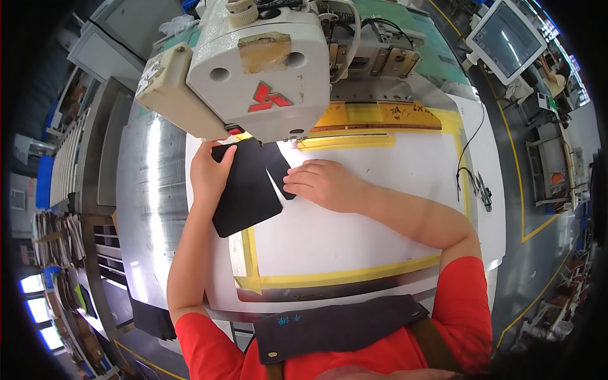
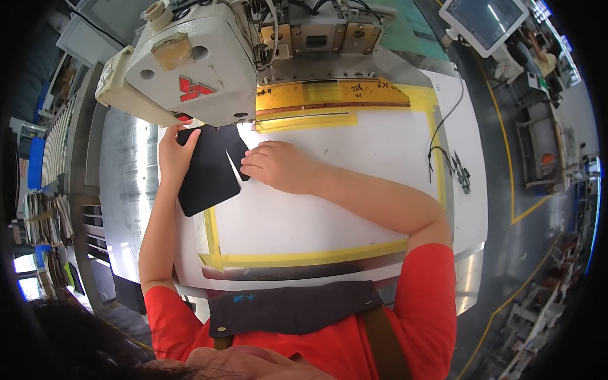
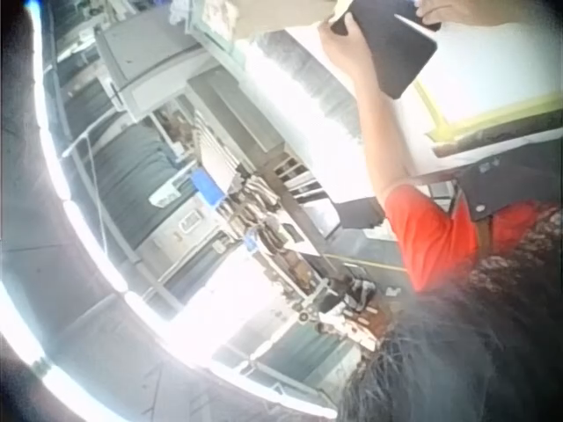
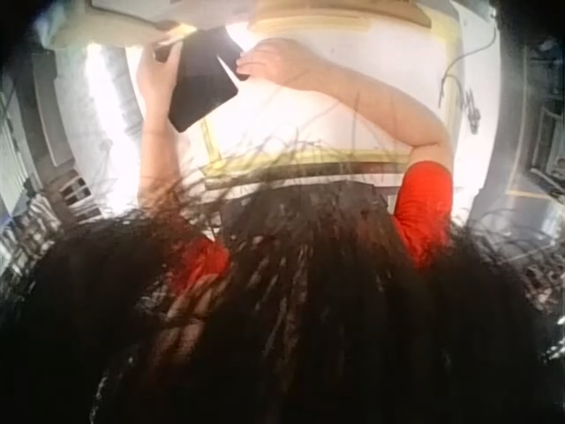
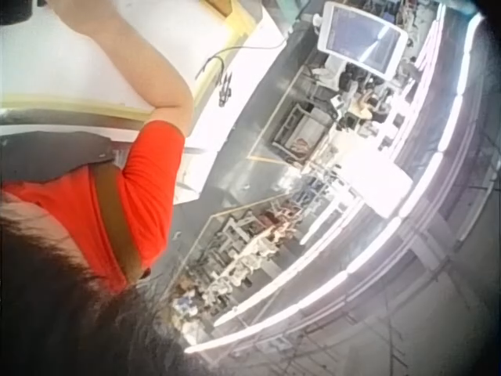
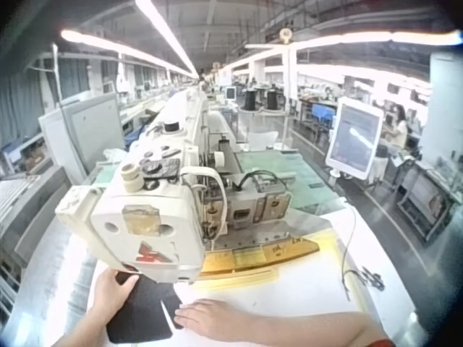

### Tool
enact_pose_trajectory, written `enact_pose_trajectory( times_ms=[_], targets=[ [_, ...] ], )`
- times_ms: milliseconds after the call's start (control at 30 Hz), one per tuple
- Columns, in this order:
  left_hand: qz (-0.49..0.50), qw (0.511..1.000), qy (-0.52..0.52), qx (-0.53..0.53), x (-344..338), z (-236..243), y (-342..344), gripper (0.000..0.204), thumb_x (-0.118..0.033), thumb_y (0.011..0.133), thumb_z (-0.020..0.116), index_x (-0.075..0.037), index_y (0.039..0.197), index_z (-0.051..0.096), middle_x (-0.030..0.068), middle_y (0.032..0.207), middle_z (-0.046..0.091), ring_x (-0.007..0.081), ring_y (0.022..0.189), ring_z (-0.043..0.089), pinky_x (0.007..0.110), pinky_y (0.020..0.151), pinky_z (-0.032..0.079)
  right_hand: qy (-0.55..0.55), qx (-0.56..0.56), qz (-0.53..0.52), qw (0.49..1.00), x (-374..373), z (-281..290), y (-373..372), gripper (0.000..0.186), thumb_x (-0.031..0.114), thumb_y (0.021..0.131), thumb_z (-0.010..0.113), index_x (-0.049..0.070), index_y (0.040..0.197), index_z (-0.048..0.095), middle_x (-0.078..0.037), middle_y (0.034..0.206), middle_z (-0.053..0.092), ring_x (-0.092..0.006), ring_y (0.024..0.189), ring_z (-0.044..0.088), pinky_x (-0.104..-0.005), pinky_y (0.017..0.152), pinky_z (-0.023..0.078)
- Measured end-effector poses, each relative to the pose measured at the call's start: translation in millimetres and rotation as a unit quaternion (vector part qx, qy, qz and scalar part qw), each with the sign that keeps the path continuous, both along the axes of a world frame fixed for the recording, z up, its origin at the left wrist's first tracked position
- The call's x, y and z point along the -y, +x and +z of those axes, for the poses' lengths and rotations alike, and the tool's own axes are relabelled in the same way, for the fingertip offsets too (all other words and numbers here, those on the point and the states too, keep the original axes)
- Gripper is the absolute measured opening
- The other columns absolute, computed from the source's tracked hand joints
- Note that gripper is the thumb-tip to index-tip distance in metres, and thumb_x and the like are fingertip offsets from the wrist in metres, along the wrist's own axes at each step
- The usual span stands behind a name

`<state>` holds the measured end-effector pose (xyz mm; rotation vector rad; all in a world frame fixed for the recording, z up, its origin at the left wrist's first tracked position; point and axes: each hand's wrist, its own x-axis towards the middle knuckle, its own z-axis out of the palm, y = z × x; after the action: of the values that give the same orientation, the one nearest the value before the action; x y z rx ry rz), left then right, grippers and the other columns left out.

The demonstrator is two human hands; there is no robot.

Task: Operating an automated industrial sewing machine by loading black material pieces into a guide, setting the machine via a touchscreen, and overseeing the automated stitch process.

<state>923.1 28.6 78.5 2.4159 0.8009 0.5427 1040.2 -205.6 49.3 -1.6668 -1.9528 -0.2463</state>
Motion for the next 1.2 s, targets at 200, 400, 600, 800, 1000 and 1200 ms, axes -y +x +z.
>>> enact_pose_trajectory(
  times_ms=[200,400,600,800,1000,1200],
  targets=[
    [-0.063,0.985,0.116,0.110,-34,-34,34,0.031,-0.024,0.081,0.071,0.002,0.096,0.063,0.0205,0.091,0.067,0.0376,0.082,0.064,0.042,0.070,0.050,0.003,0.088,-0.033,0.996,-4,6,23,0.025,0.010,0.083,0.060,0.007,0.108,0.066,-0.004,0.113,0.065,-0.0207,0.108,0.061,-0.0340,0.094,0.049],
    [-0.155,0.981,0.088,0.077,35,3,-11,0.025,-0.006,0.082,0.067,-0.004,0.106,0.060,0.0129,0.107,0.062,0.0338,0.100,0.059,0.040,0.084,0.047,-0.024,0.124,-0.156,0.980,79,12,64,0.030,0.008,0.077,0.062,0.006,0.107,0.066,-0.006,0.113,0.066,-0.0222,0.102,0.063,-0.0351,0.090,0.051],
    [-0.407,0.902,0.142,-0.025,117,19,-12,0.048,-0.023,0.082,0.069,-0.007,0.125,0.055,0.0126,0.137,0.050,0.0312,0.129,0.046,0.043,0.106,0.037,-0.005,0.166,-0.274,0.947,87,23,49,0.030,0.008,0.073,0.063,0.005,0.103,0.068,-0.007,0.109,0.067,-0.0222,0.101,0.064,-0.0342,0.085,0.050],
    [-0.392,0.895,0.207,-0.048,120,2,36,0.067,-0.043,0.087,0.062,-0.004,0.138,0.045,0.0158,0.144,0.043,0.0327,0.134,0.040,0.044,0.112,0.029,-0.038,0.158,-0.295,0.942,90,20,51,0.028,0.010,0.078,0.064,0.004,0.105,0.067,-0.008,0.114,0.066,-0.0223,0.106,0.062,-0.0350,0.086,0.049],
    [-0.413,0.890,0.185,-0.061,123,9,34,0.078,-0.044,0.082,0.066,-0.005,0.143,0.039,0.0197,0.149,0.035,0.0370,0.137,0.035,0.049,0.112,0.028,-0.131,0.024,-0.268,0.954,90,20,30,0.063,0.034,0.085,0.066,-0.003,0.132,0.048,-0.018,0.139,0.047,-0.0323,0.129,0.046,-0.0441,0.103,0.039],
    [-0.402,0.895,0.180,-0.070,117,6,41,0.076,-0.048,0.082,0.065,-0.006,0.142,0.042,0.0198,0.148,0.036,0.0384,0.134,0.038,0.050,0.111,0.029,-0.174,0.010,-0.302,0.937,85,26,30,0.069,0.038,0.086,0.064,-0.004,0.136,0.043,-0.019,0.144,0.042,-0.0324,0.134,0.040,-0.0474,0.111,0.027]
  ],
)
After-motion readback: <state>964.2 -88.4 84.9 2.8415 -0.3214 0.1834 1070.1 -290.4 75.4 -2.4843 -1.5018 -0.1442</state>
